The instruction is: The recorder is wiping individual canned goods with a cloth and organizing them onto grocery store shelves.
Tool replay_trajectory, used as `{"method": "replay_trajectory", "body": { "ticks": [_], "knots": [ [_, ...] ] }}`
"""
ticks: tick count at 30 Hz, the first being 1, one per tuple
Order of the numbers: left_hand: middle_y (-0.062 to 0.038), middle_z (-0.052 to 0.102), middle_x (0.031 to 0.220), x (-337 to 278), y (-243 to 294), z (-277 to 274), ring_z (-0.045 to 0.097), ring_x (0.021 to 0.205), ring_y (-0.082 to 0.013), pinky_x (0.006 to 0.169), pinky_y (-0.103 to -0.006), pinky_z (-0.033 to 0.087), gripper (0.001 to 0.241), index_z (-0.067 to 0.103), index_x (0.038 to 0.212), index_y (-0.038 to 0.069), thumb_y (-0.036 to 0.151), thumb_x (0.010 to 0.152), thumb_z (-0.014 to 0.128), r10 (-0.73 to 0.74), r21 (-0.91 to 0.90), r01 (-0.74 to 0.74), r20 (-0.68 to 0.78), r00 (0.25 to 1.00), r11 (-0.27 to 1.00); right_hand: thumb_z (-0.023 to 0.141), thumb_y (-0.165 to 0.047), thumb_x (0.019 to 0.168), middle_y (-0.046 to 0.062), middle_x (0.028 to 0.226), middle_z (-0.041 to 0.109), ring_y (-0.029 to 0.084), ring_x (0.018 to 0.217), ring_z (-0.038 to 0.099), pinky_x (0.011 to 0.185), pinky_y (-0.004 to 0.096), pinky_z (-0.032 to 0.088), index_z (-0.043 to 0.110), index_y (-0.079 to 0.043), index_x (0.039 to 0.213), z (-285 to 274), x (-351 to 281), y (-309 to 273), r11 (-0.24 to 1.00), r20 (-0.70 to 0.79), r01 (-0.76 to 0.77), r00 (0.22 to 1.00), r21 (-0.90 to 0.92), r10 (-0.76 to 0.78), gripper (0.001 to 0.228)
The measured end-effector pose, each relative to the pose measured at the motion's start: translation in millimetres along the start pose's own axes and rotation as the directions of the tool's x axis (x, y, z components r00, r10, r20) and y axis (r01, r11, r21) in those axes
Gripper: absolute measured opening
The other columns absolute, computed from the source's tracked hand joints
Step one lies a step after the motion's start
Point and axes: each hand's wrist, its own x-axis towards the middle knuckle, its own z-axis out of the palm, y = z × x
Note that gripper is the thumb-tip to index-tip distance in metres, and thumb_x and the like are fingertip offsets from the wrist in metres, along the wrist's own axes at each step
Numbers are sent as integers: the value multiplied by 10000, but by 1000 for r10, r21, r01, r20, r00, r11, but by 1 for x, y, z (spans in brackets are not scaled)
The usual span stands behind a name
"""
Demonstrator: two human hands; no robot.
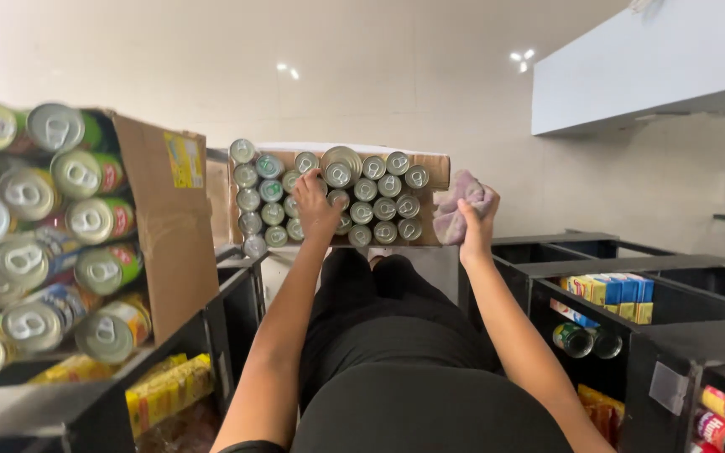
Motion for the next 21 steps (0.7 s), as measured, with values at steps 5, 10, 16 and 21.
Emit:
{"method": "replay_trajectory", "body": {
  "ticks": [5, 10, 16, 21],
  "knots": [
    [-180, 555, 1261, 27, -16, 11, 488, 1203, -428, 1021, -489, 427, 786, 510, 1319, 58, 112, 633, 890, 236, -95, -227, 88, 968, 969, 704, -192, 886, 89, 1363, 479, 215, 1294, 473, 1135, 378, 383, 396, -123, 1398, 6, 2, 14, 999, -151, 40, 988, 23, -36, 602],
    [-129, 609, 1246, 36, -18, -2, 556, 1219, -369, 1030, -460, 476, 658, 553, 1305, 88, 110, 740, 889, 288, -168, -266, 121, 950, 949, 697, -150, 889, 78, 1371, 470, 211, 1311, 447, 1154, 376, 352, 419, -111, 1397, 19, 6, 32, 991, -203, 86, 974, -100, -105, 581],
    [-102, 635, 1196, 18, 4, -41, 625, 1145, -309, 974, -418, 522, 615, 582, 1298, 87, 121, 759, 878, 193, -311, -148, 117, 974, 939, 699, -50, 877, 101, 1369, 495, 272, 1310, 482, 1153, 415, 379, 443, -93, 1407, 55, 13, 15, 848, -76, 300, 927, -436, -367, 590],
    [-99, 631, 1223, 0, 10, -54, 594, 1178, -334, 990, -430, 503, 660, 610, 1271, 99, 65, 665, 869, 367, -289, -286, 283, 886, 914, 740, -15, 844, 111, 1224, 528, 331, 1153, 543, 984, 475, 505, 674, -254, 1321, 83, 34, -3, 278, 183, 346, 859, -896, -479, 538]
  ]
}}
